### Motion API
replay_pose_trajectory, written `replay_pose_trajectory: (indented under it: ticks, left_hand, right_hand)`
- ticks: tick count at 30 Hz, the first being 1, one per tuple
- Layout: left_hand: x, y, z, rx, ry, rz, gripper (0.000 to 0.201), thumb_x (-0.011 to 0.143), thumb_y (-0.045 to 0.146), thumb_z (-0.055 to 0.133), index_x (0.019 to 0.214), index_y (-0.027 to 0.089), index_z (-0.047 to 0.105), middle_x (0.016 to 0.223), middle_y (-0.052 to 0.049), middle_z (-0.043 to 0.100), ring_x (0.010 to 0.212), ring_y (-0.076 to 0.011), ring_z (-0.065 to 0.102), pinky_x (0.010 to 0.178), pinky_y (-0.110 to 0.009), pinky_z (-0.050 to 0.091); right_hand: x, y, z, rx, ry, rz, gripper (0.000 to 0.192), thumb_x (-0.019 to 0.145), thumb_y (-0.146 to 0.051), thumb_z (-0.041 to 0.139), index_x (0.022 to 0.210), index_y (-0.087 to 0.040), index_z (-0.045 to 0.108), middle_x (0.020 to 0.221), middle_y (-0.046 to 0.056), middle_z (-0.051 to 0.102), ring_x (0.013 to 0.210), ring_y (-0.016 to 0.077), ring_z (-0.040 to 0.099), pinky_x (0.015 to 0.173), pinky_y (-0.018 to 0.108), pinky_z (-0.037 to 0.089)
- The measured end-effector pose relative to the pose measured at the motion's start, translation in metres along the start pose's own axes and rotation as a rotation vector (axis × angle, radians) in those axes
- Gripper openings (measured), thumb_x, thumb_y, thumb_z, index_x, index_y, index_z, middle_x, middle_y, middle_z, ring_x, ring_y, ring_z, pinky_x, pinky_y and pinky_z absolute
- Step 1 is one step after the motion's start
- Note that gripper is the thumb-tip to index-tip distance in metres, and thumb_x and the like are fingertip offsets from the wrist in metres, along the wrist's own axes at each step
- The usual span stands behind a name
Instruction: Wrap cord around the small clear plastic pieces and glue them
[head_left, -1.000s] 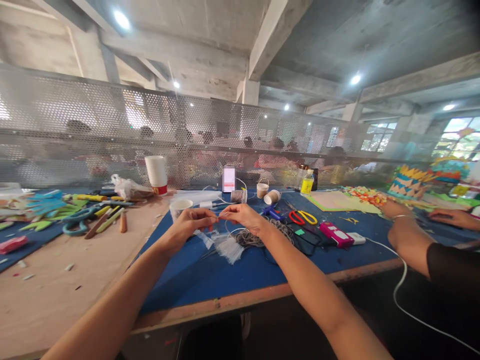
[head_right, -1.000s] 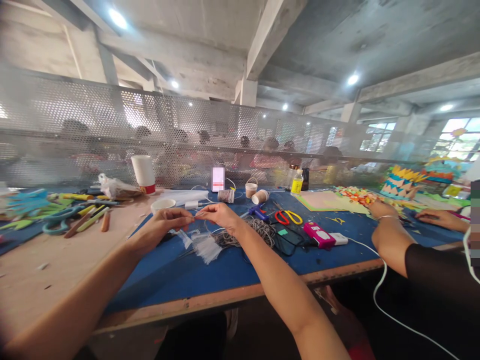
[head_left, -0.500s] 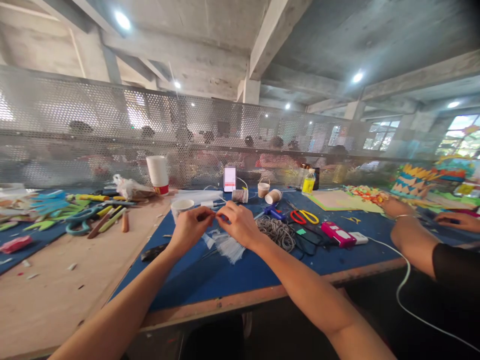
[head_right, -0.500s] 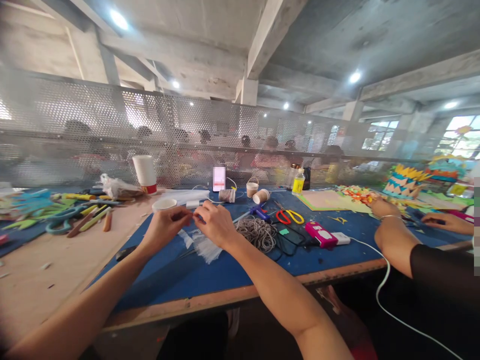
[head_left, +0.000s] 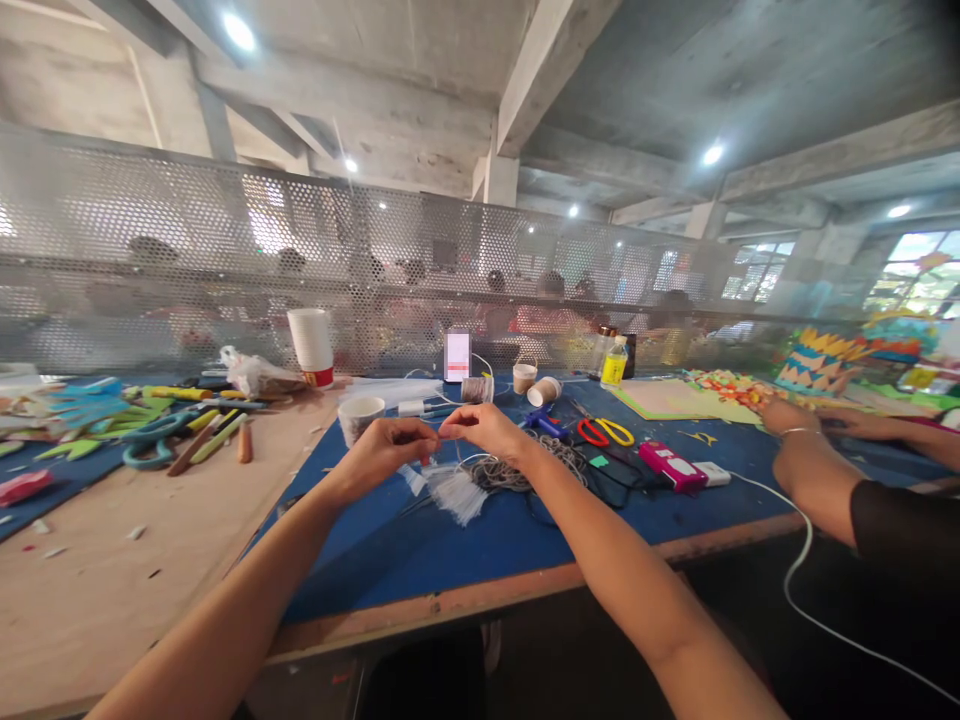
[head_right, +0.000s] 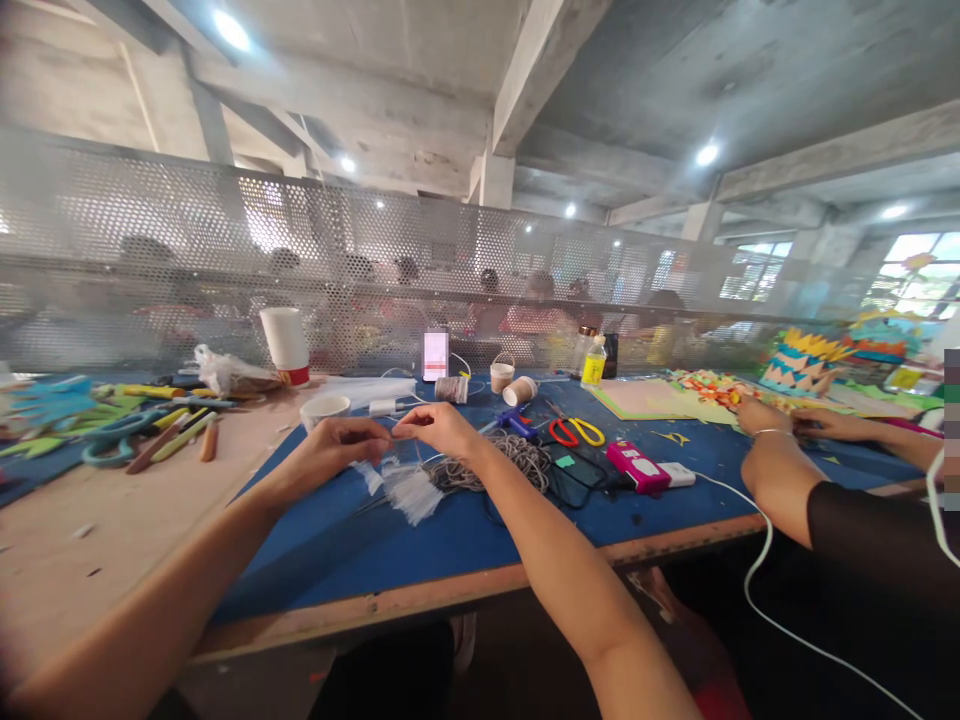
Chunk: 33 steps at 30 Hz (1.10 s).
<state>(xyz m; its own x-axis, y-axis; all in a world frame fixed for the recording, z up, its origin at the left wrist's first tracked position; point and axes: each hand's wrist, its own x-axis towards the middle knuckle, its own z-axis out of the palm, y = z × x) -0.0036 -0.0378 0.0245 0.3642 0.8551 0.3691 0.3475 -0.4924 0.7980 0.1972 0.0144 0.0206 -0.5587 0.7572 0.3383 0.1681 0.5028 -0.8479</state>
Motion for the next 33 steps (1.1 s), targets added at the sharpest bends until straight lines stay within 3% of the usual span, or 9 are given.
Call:
replay_pose_trajectory:
  ticks: [4, 9, 15, 20, 24, 28, 30, 33]
  left_hand:
    - [0.000, 0.001, 0.000, -0.174, 0.113, -0.053, 0.023, 0.077, 0.039, 0.067, 0.083, 0.017, 0.073, 0.064, -0.002, 0.066, 0.058, -0.0139, 0.053, 0.056, -0.025, 0.038]
    - [0.002, -0.004, 0.003, -0.140, 0.268, -0.084, 0.026, 0.074, 0.042, 0.069, 0.078, 0.016, 0.071, 0.063, -0.002, 0.064, 0.056, -0.0138, 0.052, 0.054, -0.025, 0.037]
    - [0.000, -0.008, 0.009, 0.225, 0.371, -0.007, 0.021, 0.078, 0.037, 0.059, 0.077, 0.019, 0.070, 0.064, -0.001, 0.066, 0.060, -0.0163, 0.056, 0.057, -0.025, 0.036]
    - [-0.001, -0.014, 0.010, 0.541, 0.314, 0.027, 0.018, 0.078, 0.031, 0.057, 0.078, 0.022, 0.072, 0.063, -0.001, 0.065, 0.058, -0.0163, 0.054, 0.056, -0.026, 0.032]
    - [0.001, -0.014, 0.007, 0.452, 0.149, 0.035, 0.018, 0.079, 0.031, 0.058, 0.072, 0.022, 0.072, 0.058, -0.001, 0.063, 0.056, -0.0162, 0.052, 0.057, -0.027, 0.034]
    - [0.001, -0.008, 0.001, 0.142, -0.026, -0.013, 0.020, 0.080, 0.036, 0.062, 0.076, 0.019, 0.072, 0.064, -0.003, 0.067, 0.062, -0.0173, 0.057, 0.061, -0.027, 0.039]
    - [0.001, -0.005, -0.001, -0.017, -0.060, -0.031, 0.021, 0.079, 0.037, 0.065, 0.080, 0.018, 0.072, 0.068, -0.004, 0.069, 0.065, -0.0178, 0.058, 0.063, -0.028, 0.041]
    - [0.001, -0.004, -0.001, -0.203, -0.012, -0.069, 0.019, 0.077, 0.036, 0.068, 0.081, 0.017, 0.072, 0.069, -0.004, 0.068, 0.063, -0.0156, 0.056, 0.062, -0.027, 0.042]
  right_hand:
    - [0.002, 0.001, 0.007, 0.081, 0.066, -0.015, 0.025, 0.079, -0.038, 0.069, 0.086, -0.014, 0.070, 0.078, 0.002, 0.067, 0.072, 0.0125, 0.057, 0.070, 0.025, 0.045]
    - [-0.003, 0.000, 0.021, -0.243, 0.217, -0.186, 0.023, 0.086, -0.038, 0.061, 0.089, -0.016, 0.068, 0.079, 0.002, 0.064, 0.070, 0.0124, 0.055, 0.066, 0.023, 0.042]
    - [-0.015, -0.010, 0.031, -0.653, 0.284, -0.305, 0.012, 0.090, -0.029, 0.058, 0.090, -0.021, 0.067, 0.085, 0.001, 0.057, 0.070, 0.0107, 0.053, 0.067, 0.022, 0.038]
    - [-0.016, -0.011, 0.030, -0.795, 0.269, -0.338, 0.010, 0.090, -0.027, 0.060, 0.091, -0.020, 0.067, 0.091, 0.002, 0.056, 0.076, 0.0119, 0.054, 0.071, 0.024, 0.039]
    - [-0.011, -0.007, 0.020, -0.651, 0.224, -0.277, 0.011, 0.087, -0.029, 0.064, 0.089, -0.019, 0.070, 0.089, 0.002, 0.057, 0.076, 0.0117, 0.055, 0.071, 0.024, 0.041]
    - [-0.005, -0.002, 0.007, -0.269, 0.105, -0.114, 0.017, 0.080, -0.032, 0.072, 0.083, -0.016, 0.072, 0.080, 0.002, 0.061, 0.071, 0.0118, 0.056, 0.068, 0.025, 0.043]
    - [-0.001, 0.000, 0.004, -0.063, 0.043, -0.029, 0.021, 0.078, -0.034, 0.072, 0.083, -0.014, 0.071, 0.077, 0.002, 0.064, 0.070, 0.0125, 0.057, 0.069, 0.026, 0.044]
    - [0.002, 0.003, 0.005, 0.102, 0.038, -0.002, 0.024, 0.075, -0.036, 0.073, 0.083, -0.014, 0.070, 0.078, 0.003, 0.068, 0.072, 0.0131, 0.060, 0.073, 0.027, 0.045]
